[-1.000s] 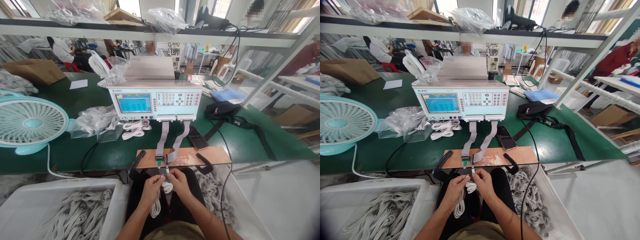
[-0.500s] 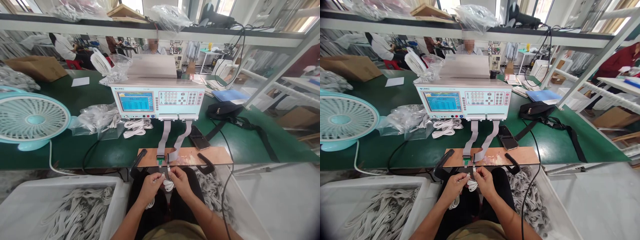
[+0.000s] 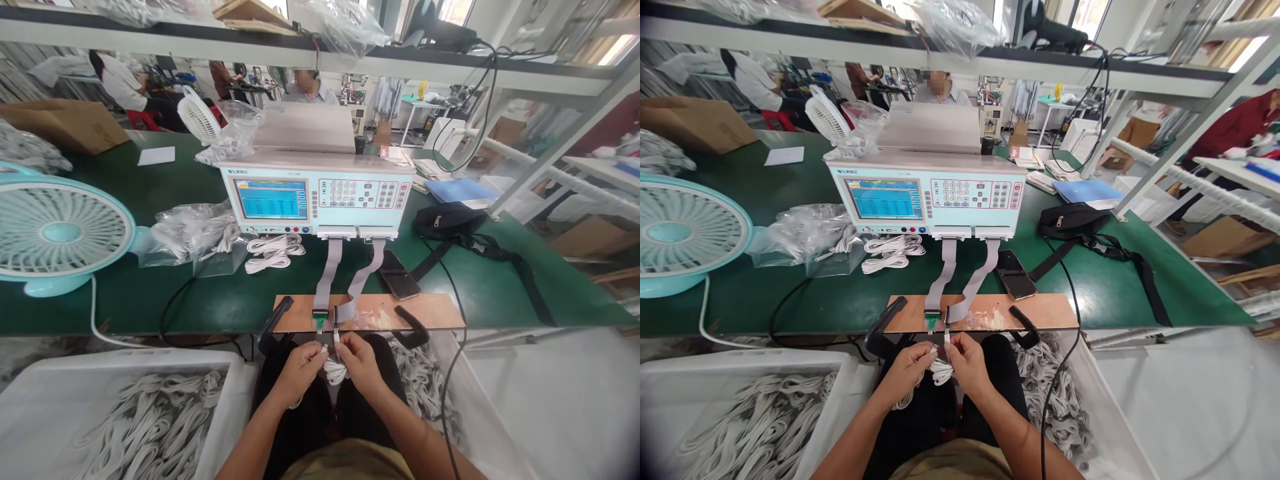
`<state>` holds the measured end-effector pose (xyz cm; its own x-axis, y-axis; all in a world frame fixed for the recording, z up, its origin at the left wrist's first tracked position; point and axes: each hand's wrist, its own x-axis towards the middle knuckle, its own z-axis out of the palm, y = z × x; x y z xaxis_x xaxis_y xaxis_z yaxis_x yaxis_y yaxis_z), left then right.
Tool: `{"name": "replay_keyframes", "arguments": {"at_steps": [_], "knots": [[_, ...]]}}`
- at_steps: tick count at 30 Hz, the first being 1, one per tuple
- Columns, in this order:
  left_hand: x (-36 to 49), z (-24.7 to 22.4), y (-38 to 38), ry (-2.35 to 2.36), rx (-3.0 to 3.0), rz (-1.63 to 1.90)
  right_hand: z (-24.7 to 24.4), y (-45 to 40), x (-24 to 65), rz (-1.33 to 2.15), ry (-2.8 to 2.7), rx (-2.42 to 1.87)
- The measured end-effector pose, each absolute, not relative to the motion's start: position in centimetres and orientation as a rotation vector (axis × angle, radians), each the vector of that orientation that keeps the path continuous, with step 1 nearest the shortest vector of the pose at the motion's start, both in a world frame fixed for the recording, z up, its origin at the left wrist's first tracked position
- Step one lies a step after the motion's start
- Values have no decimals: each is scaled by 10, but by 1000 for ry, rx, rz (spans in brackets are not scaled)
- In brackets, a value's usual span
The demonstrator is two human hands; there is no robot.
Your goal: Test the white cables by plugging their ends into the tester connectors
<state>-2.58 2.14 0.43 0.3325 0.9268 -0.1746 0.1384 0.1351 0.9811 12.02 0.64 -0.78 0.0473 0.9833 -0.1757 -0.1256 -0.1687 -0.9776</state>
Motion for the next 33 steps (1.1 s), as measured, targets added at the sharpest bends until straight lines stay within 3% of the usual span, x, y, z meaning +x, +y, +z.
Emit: {"name": "replay_keyframes", "arguments": {"at_steps": [7, 33], "knots": [[-30, 1, 24, 1119, 1263, 809, -6, 12, 114, 1528, -722, -1211], [1, -18, 13, 1106, 770, 1192, -8, 13, 119, 1467, -832, -1227]]}}
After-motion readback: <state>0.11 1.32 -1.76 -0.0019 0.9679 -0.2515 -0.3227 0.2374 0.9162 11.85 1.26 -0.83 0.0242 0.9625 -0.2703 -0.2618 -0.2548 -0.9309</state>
